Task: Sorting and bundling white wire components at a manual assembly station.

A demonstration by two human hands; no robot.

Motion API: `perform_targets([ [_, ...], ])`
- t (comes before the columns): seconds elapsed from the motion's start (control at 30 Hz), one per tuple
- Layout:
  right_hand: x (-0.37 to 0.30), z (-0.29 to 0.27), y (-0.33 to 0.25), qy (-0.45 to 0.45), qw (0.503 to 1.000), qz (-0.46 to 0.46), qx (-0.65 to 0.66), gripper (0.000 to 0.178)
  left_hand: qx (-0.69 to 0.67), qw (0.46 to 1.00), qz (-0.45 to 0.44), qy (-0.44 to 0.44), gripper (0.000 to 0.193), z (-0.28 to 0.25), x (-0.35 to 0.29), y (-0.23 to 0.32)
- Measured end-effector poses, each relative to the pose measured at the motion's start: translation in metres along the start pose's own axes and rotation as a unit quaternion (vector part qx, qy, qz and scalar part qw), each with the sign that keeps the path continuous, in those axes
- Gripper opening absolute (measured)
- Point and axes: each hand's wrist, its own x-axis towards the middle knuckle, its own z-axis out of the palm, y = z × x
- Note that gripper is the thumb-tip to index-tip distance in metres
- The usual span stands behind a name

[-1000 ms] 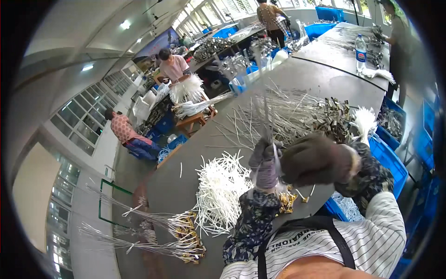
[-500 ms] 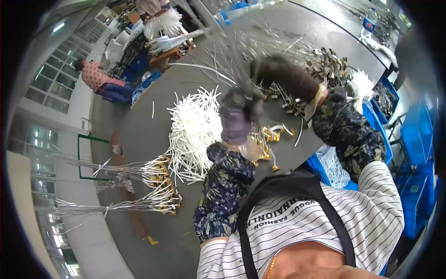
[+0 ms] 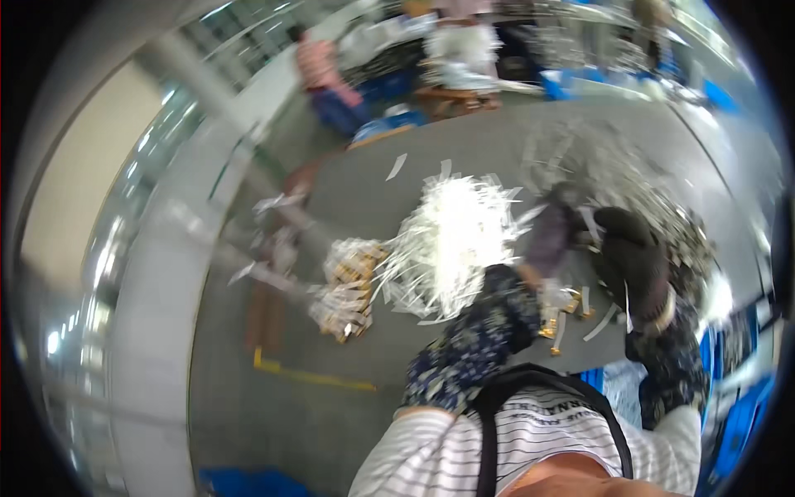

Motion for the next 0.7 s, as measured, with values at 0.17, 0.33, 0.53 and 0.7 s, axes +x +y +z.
perform_targets([
  [0.17,0.031,0.009,0.01,-0.042,0.869,-0.345,-0.352,0.021,0.282,0.945,0.162,0.019,0.014,0.017,0.034,0.08],
  [0.33,0.04,0.011,0.0,0.024,0.816,-0.295,-0.497,0.017,0.056,0.979,0.123,0.154,0.016,0.002,0.029,0.148],
  [0.53,0.035,0.003,0.002,-0.081,0.976,-0.171,-0.108,0.008,-0.04,0.998,-0.054,-0.014,0.022,-0.018,0.036,0.162],
  [0.7,0.047,-0.014,0.02,-0.074,0.989,-0.123,-0.043,0.008,0.133,0.986,0.086,-0.057,0.021,-0.012,0.026,0.15],
])
